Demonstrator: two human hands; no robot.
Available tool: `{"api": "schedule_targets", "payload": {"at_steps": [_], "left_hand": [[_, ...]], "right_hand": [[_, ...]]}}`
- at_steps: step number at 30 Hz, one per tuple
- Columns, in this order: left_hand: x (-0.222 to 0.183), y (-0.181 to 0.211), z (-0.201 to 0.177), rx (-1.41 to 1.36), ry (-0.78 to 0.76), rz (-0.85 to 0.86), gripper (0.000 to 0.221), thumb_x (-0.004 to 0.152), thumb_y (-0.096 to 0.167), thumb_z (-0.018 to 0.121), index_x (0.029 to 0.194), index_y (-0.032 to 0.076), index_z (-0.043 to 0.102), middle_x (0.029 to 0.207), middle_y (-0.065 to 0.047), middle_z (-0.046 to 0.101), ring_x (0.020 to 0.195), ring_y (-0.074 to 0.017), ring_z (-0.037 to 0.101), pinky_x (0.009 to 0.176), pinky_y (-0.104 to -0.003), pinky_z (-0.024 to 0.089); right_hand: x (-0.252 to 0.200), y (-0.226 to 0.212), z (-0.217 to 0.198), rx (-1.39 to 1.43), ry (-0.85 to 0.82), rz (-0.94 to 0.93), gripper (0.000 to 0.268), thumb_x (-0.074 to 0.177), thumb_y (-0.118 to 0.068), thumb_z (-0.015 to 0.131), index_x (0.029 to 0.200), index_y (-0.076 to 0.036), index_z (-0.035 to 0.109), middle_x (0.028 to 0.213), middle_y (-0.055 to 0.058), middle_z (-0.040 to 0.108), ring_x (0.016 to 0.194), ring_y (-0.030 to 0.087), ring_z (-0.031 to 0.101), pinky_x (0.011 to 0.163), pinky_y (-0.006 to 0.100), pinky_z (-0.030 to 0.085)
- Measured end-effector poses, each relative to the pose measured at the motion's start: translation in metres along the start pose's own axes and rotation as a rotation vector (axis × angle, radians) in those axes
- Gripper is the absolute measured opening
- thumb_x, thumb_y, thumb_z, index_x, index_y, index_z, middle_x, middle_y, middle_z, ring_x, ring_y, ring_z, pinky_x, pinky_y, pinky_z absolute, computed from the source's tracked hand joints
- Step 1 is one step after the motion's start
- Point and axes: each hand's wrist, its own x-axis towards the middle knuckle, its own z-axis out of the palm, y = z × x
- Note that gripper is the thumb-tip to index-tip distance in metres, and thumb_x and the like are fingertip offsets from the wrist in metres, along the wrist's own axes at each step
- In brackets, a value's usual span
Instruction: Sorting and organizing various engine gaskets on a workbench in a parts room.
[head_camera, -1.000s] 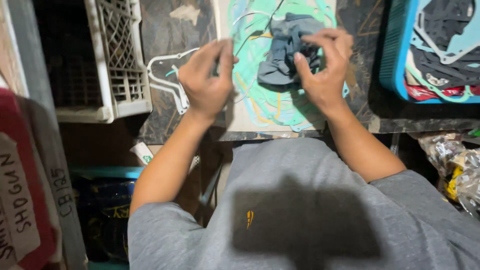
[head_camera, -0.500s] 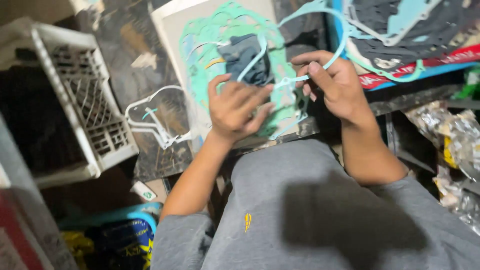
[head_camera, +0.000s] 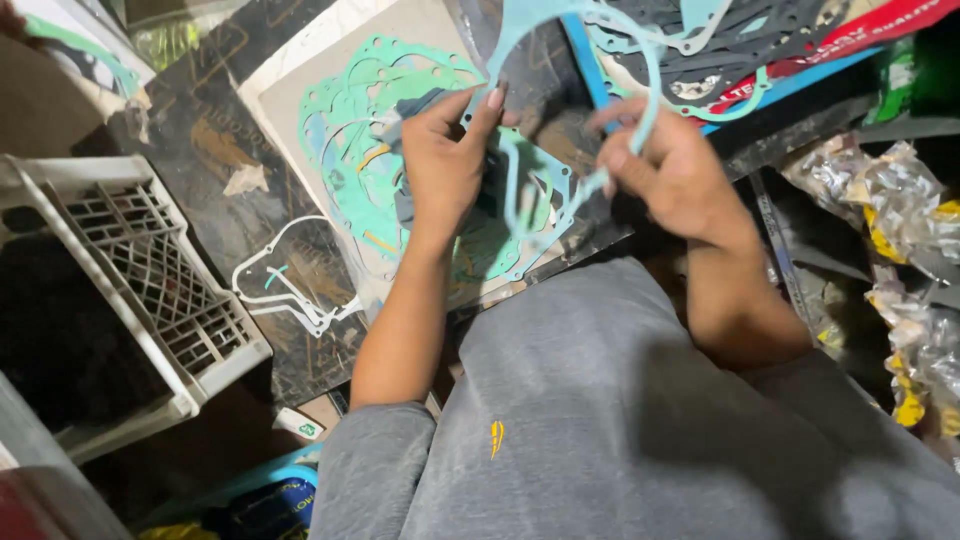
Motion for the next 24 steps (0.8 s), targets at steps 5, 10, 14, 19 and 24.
{"api": "schedule_targets", "payload": {"at_steps": [5, 10, 14, 19, 24], "left_hand": [[0.01, 0.008, 0.017, 0.113, -0.069, 0.241, 0.043, 0.101, 0.026, 0.059, 0.073, -0.007, 0.06, 0.071, -0.003, 0.053, 0.063, -0.0121, 0.042, 0.059, -0.027, 0.038], [0.028, 0.033, 0.046, -0.114, -0.108, 0.082, 0.034, 0.098, 0.027, 0.062, 0.102, -0.002, 0.079, 0.058, -0.001, 0.056, 0.047, -0.0092, 0.044, 0.045, -0.023, 0.036], [0.064, 0.007, 0.079, -0.429, -0.16, 0.092, 0.028, 0.099, 0.017, 0.054, 0.094, -0.008, 0.066, 0.083, -0.016, 0.071, 0.078, -0.0245, 0.08, 0.057, -0.027, 0.067], [0.034, 0.012, 0.062, 0.105, -0.136, 0.152, 0.047, 0.101, 0.041, 0.051, 0.137, 0.01, 0.048, 0.101, -0.005, 0.085, 0.082, -0.0153, 0.075, 0.075, -0.028, 0.059], [0.0, 0.01, 0.029, -0.003, -0.091, 0.217, 0.027, 0.102, 0.018, 0.06, 0.125, 0.007, 0.066, 0.107, -0.003, 0.077, 0.085, -0.0114, 0.073, 0.079, -0.024, 0.059]], "right_hand": [[-0.001, 0.003, 0.004, 0.375, 0.544, -0.251, 0.054, 0.105, -0.014, 0.065, 0.152, -0.001, 0.044, 0.109, 0.009, 0.061, 0.088, 0.014, 0.06, 0.081, 0.02, 0.05], [-0.01, 0.017, -0.03, 0.161, 0.729, -0.521, 0.049, 0.116, 0.001, 0.06, 0.16, -0.007, 0.039, 0.144, 0.022, 0.054, 0.122, 0.031, 0.055, 0.105, 0.039, 0.045], [-0.018, 0.001, -0.036, -0.062, 0.954, -0.763, 0.039, 0.118, 0.002, 0.049, 0.155, -0.008, 0.052, 0.127, 0.027, 0.055, 0.112, 0.036, 0.047, 0.109, 0.049, 0.039], [0.004, -0.025, 0.013, -0.38, 0.867, -0.701, 0.02, 0.102, 0.002, 0.054, 0.121, 0.006, 0.054, 0.139, 0.017, 0.055, 0.129, 0.033, 0.056, 0.117, 0.05, 0.048], [0.02, -0.032, 0.051, -0.313, 0.483, -0.392, 0.028, 0.095, 0.013, 0.06, 0.122, 0.012, 0.061, 0.122, 0.024, 0.067, 0.111, 0.034, 0.065, 0.104, 0.04, 0.051]]}}
